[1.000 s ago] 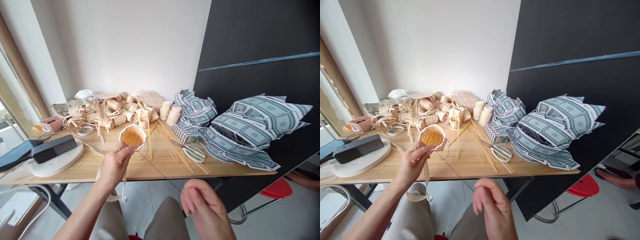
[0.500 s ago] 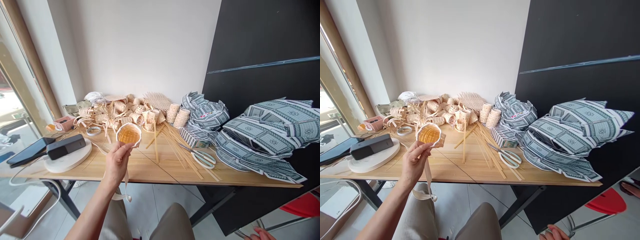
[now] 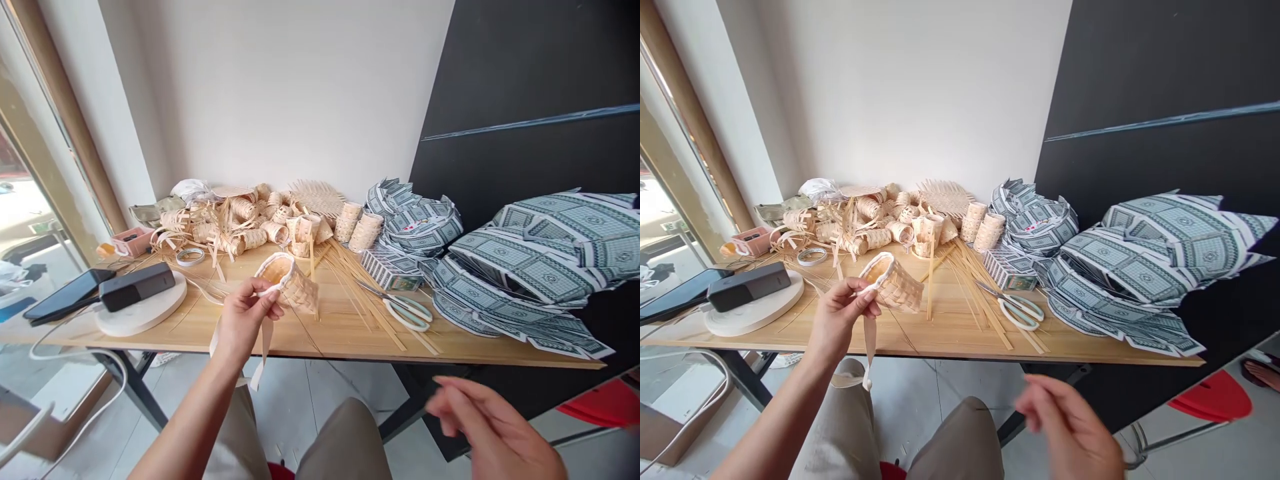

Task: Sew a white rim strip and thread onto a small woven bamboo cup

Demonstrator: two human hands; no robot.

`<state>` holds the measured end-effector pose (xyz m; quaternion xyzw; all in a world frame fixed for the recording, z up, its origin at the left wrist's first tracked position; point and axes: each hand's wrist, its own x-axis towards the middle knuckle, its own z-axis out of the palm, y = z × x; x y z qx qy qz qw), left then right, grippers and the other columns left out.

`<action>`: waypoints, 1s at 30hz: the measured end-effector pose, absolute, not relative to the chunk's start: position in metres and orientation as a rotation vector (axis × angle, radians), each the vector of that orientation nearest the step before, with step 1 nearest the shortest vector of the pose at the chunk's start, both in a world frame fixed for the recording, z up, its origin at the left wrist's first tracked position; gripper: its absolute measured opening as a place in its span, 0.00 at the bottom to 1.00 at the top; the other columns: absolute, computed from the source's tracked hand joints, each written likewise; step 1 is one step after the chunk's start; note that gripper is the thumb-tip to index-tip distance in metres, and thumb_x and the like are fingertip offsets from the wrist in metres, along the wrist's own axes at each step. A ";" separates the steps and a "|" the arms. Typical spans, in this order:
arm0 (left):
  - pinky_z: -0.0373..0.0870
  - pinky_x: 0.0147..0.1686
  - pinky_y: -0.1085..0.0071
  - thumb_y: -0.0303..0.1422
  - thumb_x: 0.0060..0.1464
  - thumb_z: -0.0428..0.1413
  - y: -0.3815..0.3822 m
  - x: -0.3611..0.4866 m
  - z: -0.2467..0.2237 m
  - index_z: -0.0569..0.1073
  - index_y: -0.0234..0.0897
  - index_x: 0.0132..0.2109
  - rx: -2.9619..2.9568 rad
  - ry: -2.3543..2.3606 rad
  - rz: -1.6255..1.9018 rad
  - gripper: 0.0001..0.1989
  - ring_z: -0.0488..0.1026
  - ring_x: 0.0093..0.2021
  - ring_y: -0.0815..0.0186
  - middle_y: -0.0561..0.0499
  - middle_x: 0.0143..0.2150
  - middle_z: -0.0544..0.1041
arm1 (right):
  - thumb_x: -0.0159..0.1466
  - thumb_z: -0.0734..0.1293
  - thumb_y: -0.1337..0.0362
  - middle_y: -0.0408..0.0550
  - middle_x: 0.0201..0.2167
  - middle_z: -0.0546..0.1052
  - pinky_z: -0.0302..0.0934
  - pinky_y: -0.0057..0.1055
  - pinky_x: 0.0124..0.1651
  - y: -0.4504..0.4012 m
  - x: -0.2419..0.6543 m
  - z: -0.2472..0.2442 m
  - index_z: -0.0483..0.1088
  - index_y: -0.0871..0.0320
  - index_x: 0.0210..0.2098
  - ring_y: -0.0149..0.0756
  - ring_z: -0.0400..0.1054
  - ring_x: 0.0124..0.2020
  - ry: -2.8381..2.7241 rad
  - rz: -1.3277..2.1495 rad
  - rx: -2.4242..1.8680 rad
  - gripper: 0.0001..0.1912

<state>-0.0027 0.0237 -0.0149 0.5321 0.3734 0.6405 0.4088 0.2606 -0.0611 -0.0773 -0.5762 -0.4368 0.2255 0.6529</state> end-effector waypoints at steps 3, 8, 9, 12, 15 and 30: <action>0.65 0.24 0.80 0.34 0.47 0.58 0.017 0.008 -0.011 0.68 0.34 0.30 1.266 0.821 1.550 0.08 0.69 0.21 0.74 0.56 0.19 0.72 | 0.57 0.65 0.63 0.41 0.18 0.74 0.61 0.21 0.20 -0.054 0.212 -0.035 0.74 0.55 0.33 0.27 0.64 0.16 -1.498 0.205 -1.181 0.06; 0.64 0.23 0.80 0.33 0.46 0.59 0.007 0.019 -0.006 0.69 0.33 0.30 1.197 0.754 1.468 0.07 0.68 0.20 0.75 0.55 0.19 0.72 | 0.60 0.60 0.72 0.43 0.23 0.77 0.62 0.23 0.26 -0.039 0.165 0.006 0.72 0.57 0.34 0.28 0.69 0.20 -1.756 -0.319 -0.983 0.10; 0.64 0.23 0.81 0.32 0.46 0.59 0.006 0.021 -0.005 0.69 0.33 0.30 1.183 0.750 1.464 0.08 0.68 0.20 0.75 0.55 0.18 0.72 | 0.60 0.59 0.73 0.44 0.25 0.78 0.62 0.22 0.27 -0.036 0.161 0.009 0.72 0.58 0.34 0.28 0.70 0.23 -1.764 -0.361 -0.972 0.11; 0.64 0.23 0.80 0.32 0.45 0.60 0.004 0.023 -0.005 0.70 0.33 0.30 1.161 0.743 1.453 0.08 0.68 0.20 0.75 0.55 0.18 0.72 | 0.61 0.57 0.75 0.46 0.28 0.78 0.62 0.22 0.28 -0.028 0.154 0.010 0.71 0.60 0.35 0.29 0.72 0.25 -1.786 -0.417 -0.937 0.12; 0.64 0.24 0.80 0.32 0.44 0.60 0.003 0.024 -0.005 0.71 0.33 0.30 1.156 0.739 1.445 0.07 0.68 0.21 0.75 0.56 0.19 0.72 | 0.61 0.57 0.75 0.46 0.27 0.78 0.61 0.24 0.27 -0.024 0.153 0.007 0.71 0.61 0.35 0.29 0.71 0.23 -1.799 -0.455 -0.947 0.12; 0.66 0.23 0.80 0.32 0.46 0.60 0.001 0.024 -0.009 0.72 0.34 0.31 1.223 0.760 1.474 0.06 0.69 0.21 0.75 0.56 0.19 0.72 | 0.60 0.57 0.76 0.47 0.28 0.78 0.62 0.23 0.30 -0.025 0.154 0.006 0.70 0.63 0.37 0.29 0.71 0.26 -1.810 -0.453 -0.919 0.12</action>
